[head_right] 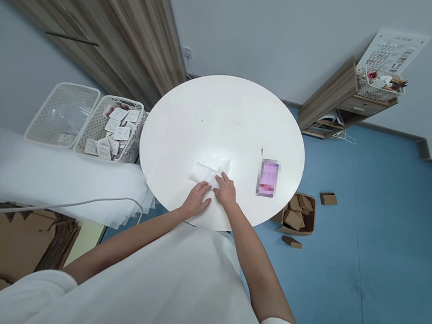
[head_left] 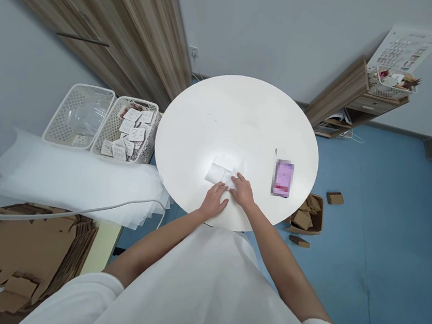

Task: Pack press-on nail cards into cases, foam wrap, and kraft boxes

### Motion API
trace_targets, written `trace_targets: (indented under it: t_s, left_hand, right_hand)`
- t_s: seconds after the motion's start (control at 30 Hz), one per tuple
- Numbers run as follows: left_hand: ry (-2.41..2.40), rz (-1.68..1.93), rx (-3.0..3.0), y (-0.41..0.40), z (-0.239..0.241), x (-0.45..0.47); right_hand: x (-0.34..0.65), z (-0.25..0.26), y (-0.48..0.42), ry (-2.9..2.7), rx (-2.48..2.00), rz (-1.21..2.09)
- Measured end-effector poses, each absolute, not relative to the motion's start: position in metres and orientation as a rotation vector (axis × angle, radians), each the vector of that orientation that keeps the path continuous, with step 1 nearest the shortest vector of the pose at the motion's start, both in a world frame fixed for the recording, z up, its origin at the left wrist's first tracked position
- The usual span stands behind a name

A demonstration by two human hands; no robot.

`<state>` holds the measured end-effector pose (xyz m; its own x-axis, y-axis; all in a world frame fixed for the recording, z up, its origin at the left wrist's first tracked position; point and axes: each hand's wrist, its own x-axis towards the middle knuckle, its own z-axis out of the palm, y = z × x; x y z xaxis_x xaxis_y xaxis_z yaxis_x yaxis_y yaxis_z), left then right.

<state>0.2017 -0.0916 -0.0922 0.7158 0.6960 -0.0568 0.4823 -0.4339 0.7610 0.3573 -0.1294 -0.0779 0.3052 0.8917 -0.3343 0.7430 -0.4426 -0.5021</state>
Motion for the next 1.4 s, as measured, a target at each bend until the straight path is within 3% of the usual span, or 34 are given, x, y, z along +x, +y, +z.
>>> trace_targets:
  t_s: [0.17, 0.47, 0.83, 1.4]
  left_hand:
    - [1.475, 0.453, 1.433, -0.087, -0.094, 0.196]
    - [1.656, 0.470, 0.906, -0.068, -0.101, 0.209]
    - [1.498, 0.482, 0.983, -0.051, -0.084, 0.208]
    - [1.209, 0.255, 1.679, -0.073, -0.079, 0.239]
  right_hand:
    - [0.362, -0.077, -0.128, -1.535, -2.284, 0.861]
    - [0.371, -0.077, -0.134, -1.672, -2.154, 0.895]
    - [0.370, -0.080, -0.135, -1.646, -2.149, 0.904]
    - [0.366, -0.088, -0.130, -1.497, -2.179, 0.903]
